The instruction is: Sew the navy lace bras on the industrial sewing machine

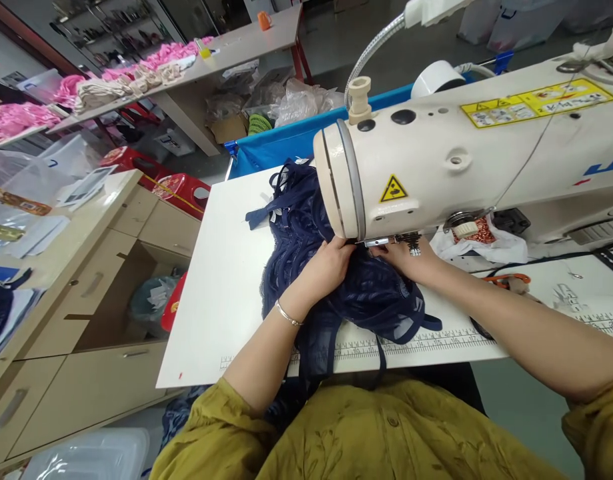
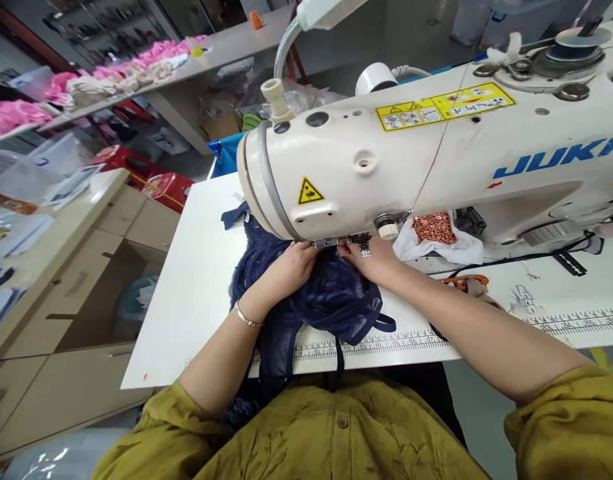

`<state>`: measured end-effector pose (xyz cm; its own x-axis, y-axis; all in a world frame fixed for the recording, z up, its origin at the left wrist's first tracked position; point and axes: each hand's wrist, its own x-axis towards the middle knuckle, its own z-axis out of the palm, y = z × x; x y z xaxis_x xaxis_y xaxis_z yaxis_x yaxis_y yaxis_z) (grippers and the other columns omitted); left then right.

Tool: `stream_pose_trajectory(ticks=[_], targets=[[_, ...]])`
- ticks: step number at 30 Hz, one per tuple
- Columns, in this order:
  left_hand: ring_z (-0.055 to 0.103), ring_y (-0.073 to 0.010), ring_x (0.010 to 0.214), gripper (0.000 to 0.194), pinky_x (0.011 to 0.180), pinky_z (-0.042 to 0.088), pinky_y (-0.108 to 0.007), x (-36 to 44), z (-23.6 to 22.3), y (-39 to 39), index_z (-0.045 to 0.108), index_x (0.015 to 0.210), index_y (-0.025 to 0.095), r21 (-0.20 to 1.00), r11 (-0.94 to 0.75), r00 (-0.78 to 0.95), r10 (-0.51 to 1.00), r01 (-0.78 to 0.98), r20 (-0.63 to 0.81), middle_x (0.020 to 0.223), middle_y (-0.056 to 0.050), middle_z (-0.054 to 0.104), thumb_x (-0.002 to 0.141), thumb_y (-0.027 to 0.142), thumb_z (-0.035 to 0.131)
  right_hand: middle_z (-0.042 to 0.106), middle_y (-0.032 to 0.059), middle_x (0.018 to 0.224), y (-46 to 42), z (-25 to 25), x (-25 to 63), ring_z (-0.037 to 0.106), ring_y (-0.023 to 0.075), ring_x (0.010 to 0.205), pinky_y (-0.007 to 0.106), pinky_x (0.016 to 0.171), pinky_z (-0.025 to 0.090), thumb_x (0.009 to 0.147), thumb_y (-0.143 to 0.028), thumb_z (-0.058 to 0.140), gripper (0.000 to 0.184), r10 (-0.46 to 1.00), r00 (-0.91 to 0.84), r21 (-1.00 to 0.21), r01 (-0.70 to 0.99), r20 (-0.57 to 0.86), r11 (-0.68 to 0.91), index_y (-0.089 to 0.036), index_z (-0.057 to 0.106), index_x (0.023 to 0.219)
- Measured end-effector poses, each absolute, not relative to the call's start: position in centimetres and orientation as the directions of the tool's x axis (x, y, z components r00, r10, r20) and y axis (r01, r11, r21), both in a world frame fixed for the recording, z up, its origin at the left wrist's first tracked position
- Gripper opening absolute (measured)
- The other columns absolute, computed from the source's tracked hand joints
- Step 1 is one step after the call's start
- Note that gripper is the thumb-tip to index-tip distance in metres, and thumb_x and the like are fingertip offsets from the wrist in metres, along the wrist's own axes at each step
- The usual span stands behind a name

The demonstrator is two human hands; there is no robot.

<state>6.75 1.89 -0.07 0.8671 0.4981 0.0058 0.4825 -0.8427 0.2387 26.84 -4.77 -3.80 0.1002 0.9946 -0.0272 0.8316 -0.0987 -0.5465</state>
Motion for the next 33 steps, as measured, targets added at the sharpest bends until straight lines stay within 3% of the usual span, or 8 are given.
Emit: stream_pose_trajectory(ticks=[4,10,15,23,33], targets=[[0.047,-0.0328,0.125,0.036,0.104,0.045,-0.051,6.4,-0.1,1.2,0.065,0.128,0.023,0.145,-0.794,0.796,0.602,0.590,0.057,0.131,-0.014,0.053,0.099,0.018,0.044,0.068,0.0110,0.124,-4.6,-3.6,26.8,0.060,0.0336,0.117,0.046,0.101,0.045,0.098,-0.038,0.042,0.037,0.996,0.093,-0.403,0.910,-0.015,-0.091,-0.021,0.072,0.112],[0.050,-0.0215,0.129,0.045,0.108,0.046,-0.034,6.2,-0.4,1.2,0.054,0.137,0.021,0.331,-0.837,0.878,0.476,0.435,0.047,0.133,-0.008,0.054,0.101,0.010,0.029,0.072,0.0097,0.115,-4.6,-3.8,26.9,0.064,0.0315,0.111,0.041,0.095,0.047,0.099,-0.038,0.043,0.035,0.996,0.086,-0.314,0.946,0.008,-0.079,-0.022,0.074,0.106],[0.047,-0.0237,0.135,0.044,0.109,0.044,-0.035,6.2,-0.3,1.5,0.056,0.134,0.018,0.376,-0.822,0.878,0.477,0.428,0.043,0.144,-0.010,0.049,0.102,0.013,0.027,0.075,0.0068,0.106,-4.7,-3.7,27.0,0.068,0.0280,0.099,0.035,0.084,0.051,0.098,-0.044,0.047,0.034,0.993,0.116,-0.286,0.951,-0.036,-0.122,-0.024,0.075,0.103],[0.049,-0.0198,0.134,0.047,0.110,0.044,-0.031,6.2,0.0,1.7,0.055,0.137,0.018,0.257,-0.859,0.890,0.456,0.443,-0.009,0.144,-0.007,0.052,0.100,0.009,0.027,0.074,0.0099,0.103,-5.0,-3.7,27.0,0.067,0.0301,0.100,0.036,0.081,0.049,0.100,-0.039,0.039,0.039,0.998,0.052,-0.142,0.988,-0.034,-0.056,-0.022,0.073,0.109],[0.048,-0.0206,0.131,0.047,0.107,0.047,-0.029,6.1,-0.7,1.6,0.054,0.140,0.014,0.201,-0.874,0.891,0.453,0.442,0.012,0.143,-0.009,0.051,0.098,0.007,0.033,0.074,0.0083,0.106,-4.0,-5.9,28.2,0.067,0.0278,0.101,0.034,0.085,0.049,0.099,-0.041,0.046,0.033,0.998,0.040,-0.186,0.981,-0.038,-0.046,-0.023,0.072,0.108]])
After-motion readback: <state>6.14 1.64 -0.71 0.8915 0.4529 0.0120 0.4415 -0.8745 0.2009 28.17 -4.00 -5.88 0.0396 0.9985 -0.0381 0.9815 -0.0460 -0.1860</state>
